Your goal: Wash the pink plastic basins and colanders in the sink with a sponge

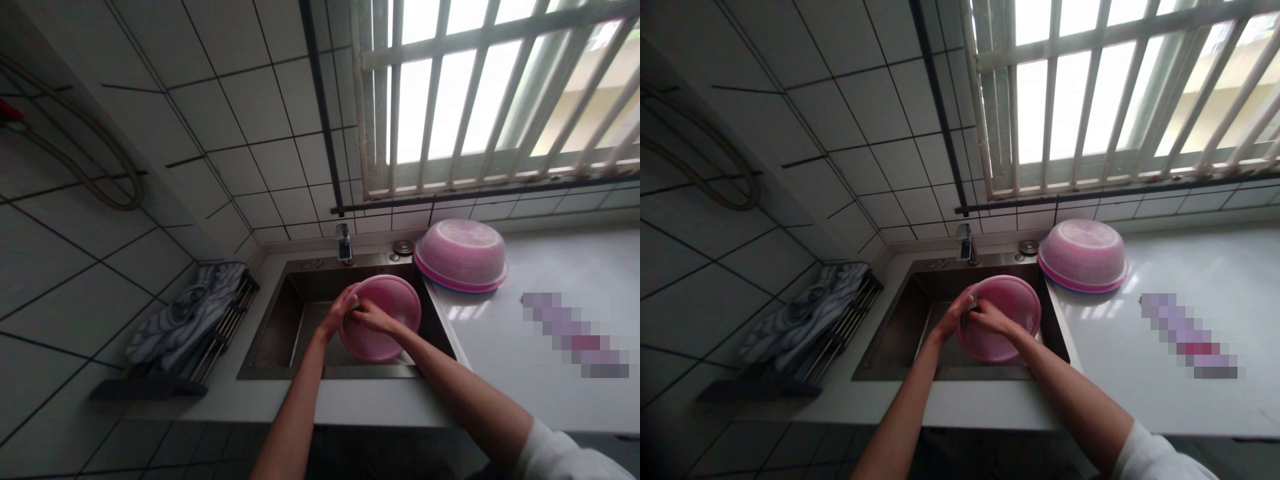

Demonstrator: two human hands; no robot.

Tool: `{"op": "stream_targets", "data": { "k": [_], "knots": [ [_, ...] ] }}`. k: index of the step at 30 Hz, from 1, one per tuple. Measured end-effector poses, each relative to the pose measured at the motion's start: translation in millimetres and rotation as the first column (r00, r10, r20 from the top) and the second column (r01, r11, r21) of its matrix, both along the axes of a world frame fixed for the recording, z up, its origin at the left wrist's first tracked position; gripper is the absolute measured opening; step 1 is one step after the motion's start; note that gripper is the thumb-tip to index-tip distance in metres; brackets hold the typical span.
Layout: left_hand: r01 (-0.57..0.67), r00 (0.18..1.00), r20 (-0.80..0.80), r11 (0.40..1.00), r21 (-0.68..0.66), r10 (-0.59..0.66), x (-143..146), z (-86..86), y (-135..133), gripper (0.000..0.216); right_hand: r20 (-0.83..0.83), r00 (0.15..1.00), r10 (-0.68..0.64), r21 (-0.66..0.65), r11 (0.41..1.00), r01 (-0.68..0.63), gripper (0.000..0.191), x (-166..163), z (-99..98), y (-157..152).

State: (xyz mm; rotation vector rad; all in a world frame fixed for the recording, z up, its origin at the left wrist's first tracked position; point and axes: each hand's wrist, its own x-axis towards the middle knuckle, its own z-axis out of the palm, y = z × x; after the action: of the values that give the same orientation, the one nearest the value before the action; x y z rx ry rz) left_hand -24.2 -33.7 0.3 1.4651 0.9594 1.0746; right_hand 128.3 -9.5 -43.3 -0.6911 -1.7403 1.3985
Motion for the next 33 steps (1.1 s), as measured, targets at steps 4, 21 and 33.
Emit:
{"op": "stream_targets", "data": {
  "k": [4, 21, 33],
  "knots": [
    [0.023, 1.000, 0.003, 1.000, -0.013, -0.022, 0, 0.4, 1, 0.061, -0.029, 0.992, -0.119, -0.031, 0.992, 0.118, 0.021, 2, -0.3, 4],
    [0.013, 1.000, -0.006, 1.000, -0.001, -0.013, 1, 0.5, 0, 0.060, 0.007, 0.978, -0.207, -0.066, 0.976, 0.207, 0.024, 6, 1.9, 6],
    [0.011, 1.000, -0.013, 1.000, 0.011, -0.011, 2, 3.9, -1, 0.060, -0.011, 0.991, -0.134, -0.060, 0.989, 0.133, 0.022, 3, 1.2, 3]
  ]
}}
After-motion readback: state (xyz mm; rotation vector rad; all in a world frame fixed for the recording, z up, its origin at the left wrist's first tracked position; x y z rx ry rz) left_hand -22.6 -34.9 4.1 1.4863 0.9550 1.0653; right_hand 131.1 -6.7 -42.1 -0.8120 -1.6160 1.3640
